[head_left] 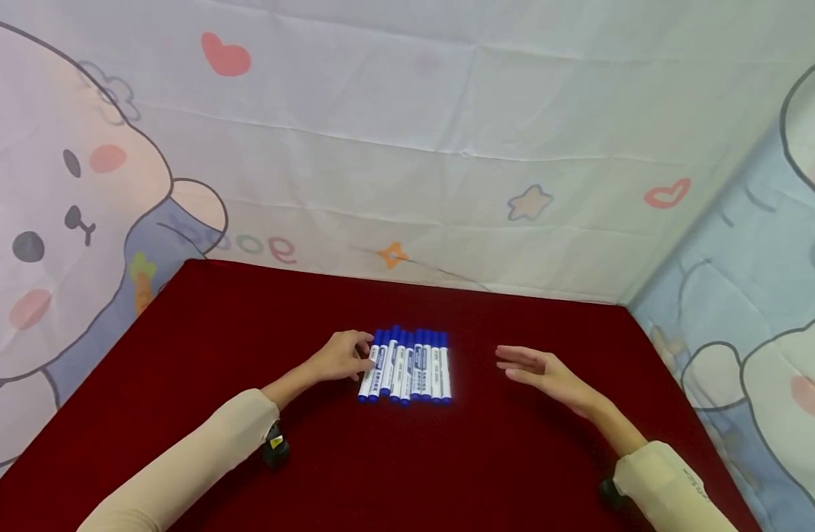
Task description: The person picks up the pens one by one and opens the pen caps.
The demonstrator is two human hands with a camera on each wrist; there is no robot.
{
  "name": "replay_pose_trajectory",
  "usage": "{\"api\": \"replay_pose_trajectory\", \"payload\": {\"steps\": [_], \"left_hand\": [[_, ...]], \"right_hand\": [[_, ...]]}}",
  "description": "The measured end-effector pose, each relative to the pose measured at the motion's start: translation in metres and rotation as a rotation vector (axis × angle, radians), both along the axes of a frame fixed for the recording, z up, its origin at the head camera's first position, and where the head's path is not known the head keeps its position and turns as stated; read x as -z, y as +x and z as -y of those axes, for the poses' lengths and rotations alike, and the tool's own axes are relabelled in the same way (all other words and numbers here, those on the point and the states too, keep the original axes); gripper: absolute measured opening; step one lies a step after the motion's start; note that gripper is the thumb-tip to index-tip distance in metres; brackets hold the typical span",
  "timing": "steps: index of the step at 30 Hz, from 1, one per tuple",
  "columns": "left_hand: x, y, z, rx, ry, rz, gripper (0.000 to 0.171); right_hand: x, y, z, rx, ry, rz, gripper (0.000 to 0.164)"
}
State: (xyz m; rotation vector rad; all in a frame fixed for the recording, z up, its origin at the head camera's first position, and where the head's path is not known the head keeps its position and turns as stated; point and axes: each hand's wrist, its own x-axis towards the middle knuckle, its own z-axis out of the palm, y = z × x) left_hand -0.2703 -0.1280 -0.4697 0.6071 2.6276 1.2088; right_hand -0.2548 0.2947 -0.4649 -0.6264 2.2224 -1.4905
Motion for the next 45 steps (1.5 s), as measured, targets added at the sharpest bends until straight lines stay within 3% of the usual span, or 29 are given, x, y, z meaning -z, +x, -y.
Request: {"api": "replay_pose_trajectory", "payload": {"steps": [4,11,17,22,32,37,45], "left_hand": [[-0.001,0.002,-0.005,-0.065,-0.051,-0.010,0.056],[-0.003,0.004,-0.013,-0.240,-0.169,-0.027,0.045],[-0.003,0.002,-0.013,-0.291,-0.313,-0.088,0.042],[-0.003,-0.001,-0.008,-0.262,-0.282,-0.076,0.038],[-0.005,-0.001,0.013,-0.124,0.019,0.006,0.034],[-0.011,0.011,0.022,-0.083,0.062,-0.018,0.028],[-0.020,0.023,0.023,0.057,0.082,-0.114,0.026]], "right_hand": [[0.000,0.001,0.001,0.003,0.008,0.005,0.060],[0.002,0.003,0.000,-0.008,0.005,0.006,0.060],[0.003,0.003,-0.002,-0.040,-0.052,0.017,0.058],[0.002,0.005,-0.004,-0.040,-0.043,-0.005,0.056],[0.002,0.011,-0.003,-0.021,-0.015,-0.010,0.056],[0.002,0.009,-0.001,-0.034,-0.007,-0.007,0.056],[-0.004,0.009,0.008,-0.025,0.016,-0.014,0.055]]}}
